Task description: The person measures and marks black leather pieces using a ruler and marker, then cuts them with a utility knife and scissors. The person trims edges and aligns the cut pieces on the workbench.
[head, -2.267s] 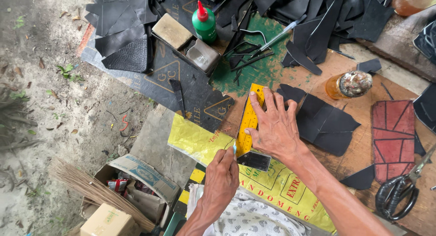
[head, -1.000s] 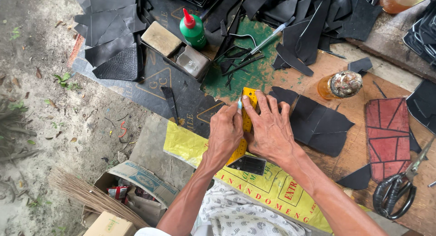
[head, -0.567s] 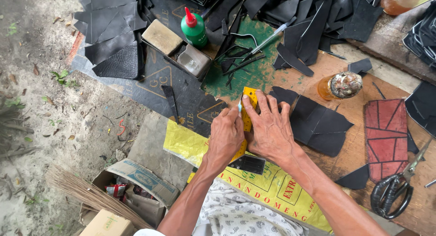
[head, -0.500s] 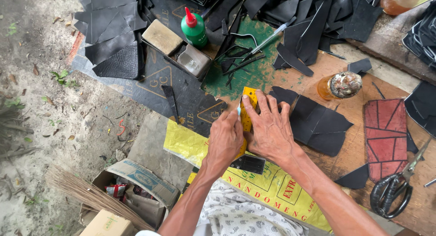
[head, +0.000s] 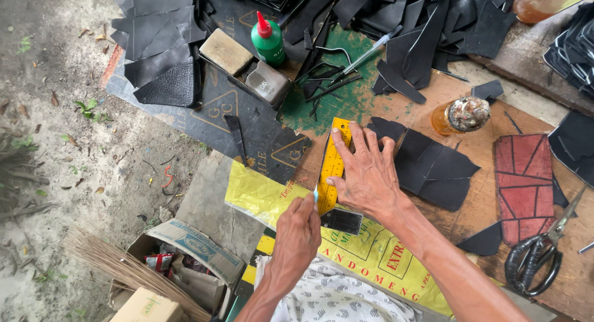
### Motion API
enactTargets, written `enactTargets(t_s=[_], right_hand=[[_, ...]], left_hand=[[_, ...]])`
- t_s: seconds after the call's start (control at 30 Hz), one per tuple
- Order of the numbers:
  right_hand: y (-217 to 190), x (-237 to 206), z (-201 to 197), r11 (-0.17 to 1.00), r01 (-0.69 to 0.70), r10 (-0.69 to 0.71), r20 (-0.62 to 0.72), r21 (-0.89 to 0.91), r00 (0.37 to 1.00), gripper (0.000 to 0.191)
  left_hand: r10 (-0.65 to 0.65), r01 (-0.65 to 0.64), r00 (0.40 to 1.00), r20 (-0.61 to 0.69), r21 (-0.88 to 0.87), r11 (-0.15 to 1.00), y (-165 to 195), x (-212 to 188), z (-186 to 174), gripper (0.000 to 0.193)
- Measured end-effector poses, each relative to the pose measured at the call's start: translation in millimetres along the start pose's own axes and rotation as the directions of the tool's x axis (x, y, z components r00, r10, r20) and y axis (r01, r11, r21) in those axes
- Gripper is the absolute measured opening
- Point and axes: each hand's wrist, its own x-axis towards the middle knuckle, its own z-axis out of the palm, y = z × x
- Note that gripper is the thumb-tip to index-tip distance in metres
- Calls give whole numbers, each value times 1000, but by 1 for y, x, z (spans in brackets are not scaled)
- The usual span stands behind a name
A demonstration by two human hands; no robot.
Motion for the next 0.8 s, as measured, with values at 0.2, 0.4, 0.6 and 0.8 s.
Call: enactTargets(t_s=[0.2, 0.4, 0.6, 0.8], right_hand=[[-1, 0, 2, 1000, 13, -13, -4, -2, 1000, 96], [3, 2, 4, 999, 27, -27, -24, 26, 999, 95], [5, 1, 11, 997, 30, -25, -77, 71, 997, 99], [13, 0, 12, 984, 31, 0, -175, 175, 985, 90]], left_hand=[[-16, 15, 1000, -4, -67, 998, -7, -11, 0, 29], [-17, 9, 996, -86, -88, 996, -8, -19, -5, 24], [-373, 360, 927, -47, -176, 916, -28, -10, 14, 35], [-160, 155, 987, 18, -390, 908, -54, 3, 25, 29]])
